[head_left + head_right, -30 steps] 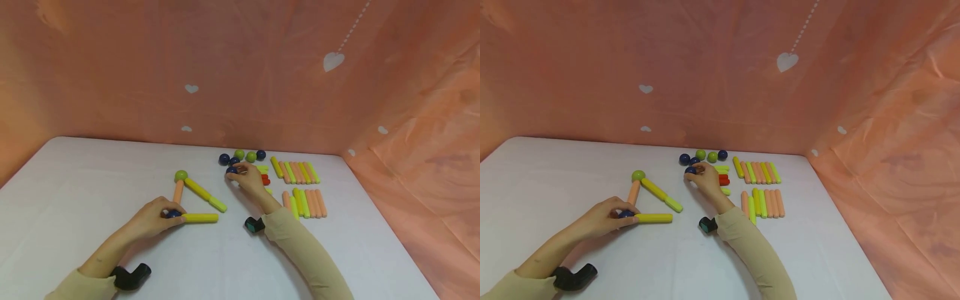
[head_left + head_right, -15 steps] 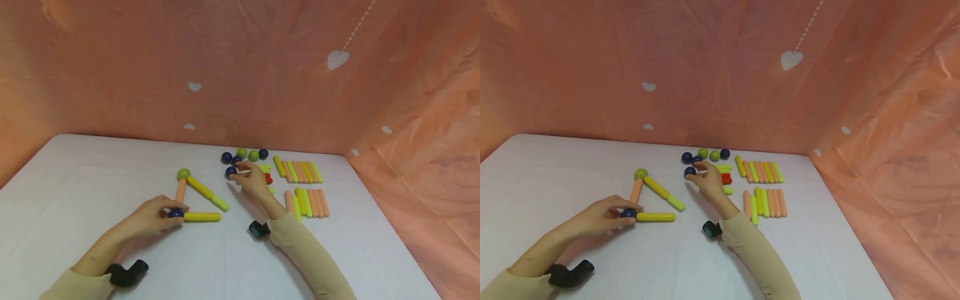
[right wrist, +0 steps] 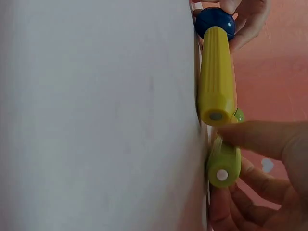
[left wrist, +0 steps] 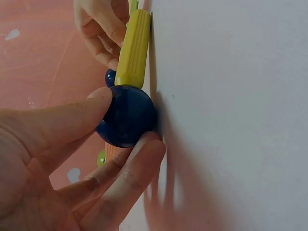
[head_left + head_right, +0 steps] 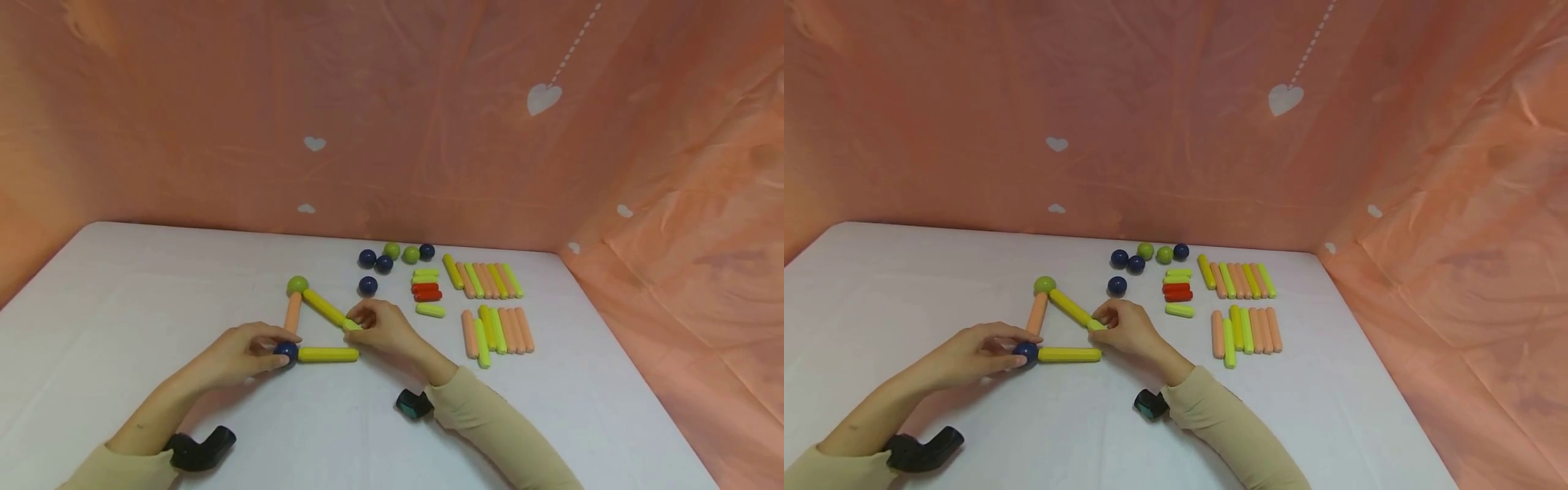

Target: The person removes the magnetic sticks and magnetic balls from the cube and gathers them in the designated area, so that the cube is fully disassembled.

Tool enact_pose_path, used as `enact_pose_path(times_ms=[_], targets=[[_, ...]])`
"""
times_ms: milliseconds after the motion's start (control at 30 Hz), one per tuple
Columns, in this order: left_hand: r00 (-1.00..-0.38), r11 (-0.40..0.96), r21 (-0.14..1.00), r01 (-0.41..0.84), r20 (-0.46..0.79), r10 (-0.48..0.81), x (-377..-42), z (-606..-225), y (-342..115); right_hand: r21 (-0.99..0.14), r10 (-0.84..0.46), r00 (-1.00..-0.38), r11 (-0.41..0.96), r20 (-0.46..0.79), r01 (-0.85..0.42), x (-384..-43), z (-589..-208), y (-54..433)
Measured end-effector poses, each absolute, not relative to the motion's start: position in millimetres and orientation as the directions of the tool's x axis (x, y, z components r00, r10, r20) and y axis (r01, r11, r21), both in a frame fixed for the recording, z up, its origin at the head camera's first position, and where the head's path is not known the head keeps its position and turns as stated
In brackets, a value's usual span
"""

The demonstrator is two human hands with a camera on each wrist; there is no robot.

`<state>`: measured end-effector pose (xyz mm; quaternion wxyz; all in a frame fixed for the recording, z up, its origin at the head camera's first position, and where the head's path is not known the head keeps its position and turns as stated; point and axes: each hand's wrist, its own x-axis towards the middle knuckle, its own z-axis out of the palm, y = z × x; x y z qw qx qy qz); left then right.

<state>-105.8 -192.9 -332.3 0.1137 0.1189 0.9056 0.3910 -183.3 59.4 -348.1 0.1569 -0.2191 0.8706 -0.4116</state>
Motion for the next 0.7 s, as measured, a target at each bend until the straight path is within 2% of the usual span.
enact_pose_path(times_ms=[300, 500, 700], targets=[[-0.945, 0.670, 0.731, 0.130, -0.113, 0.306, -107.4, -332.2, -193.2, -0.747, -0.604, -0.794, 0.556, -0.063, -0.363, -182.8, -347.2, 68.8], [-0.945, 0.670, 0.735, 0.105, -0.135, 0.297, -106.7, -330.4, -193.4, -0.785, -0.508, -0.860, 0.551, -0.046, -0.284, -180.4, -348.8, 94.2], [-0.943, 0.665, 0.739, 0.106, -0.137, 0.303, -106.2, -330.7, -193.4, -0.755, -0.420, -0.907, 0.598, -0.009, -0.270, -182.2, -346.4, 127.3]])
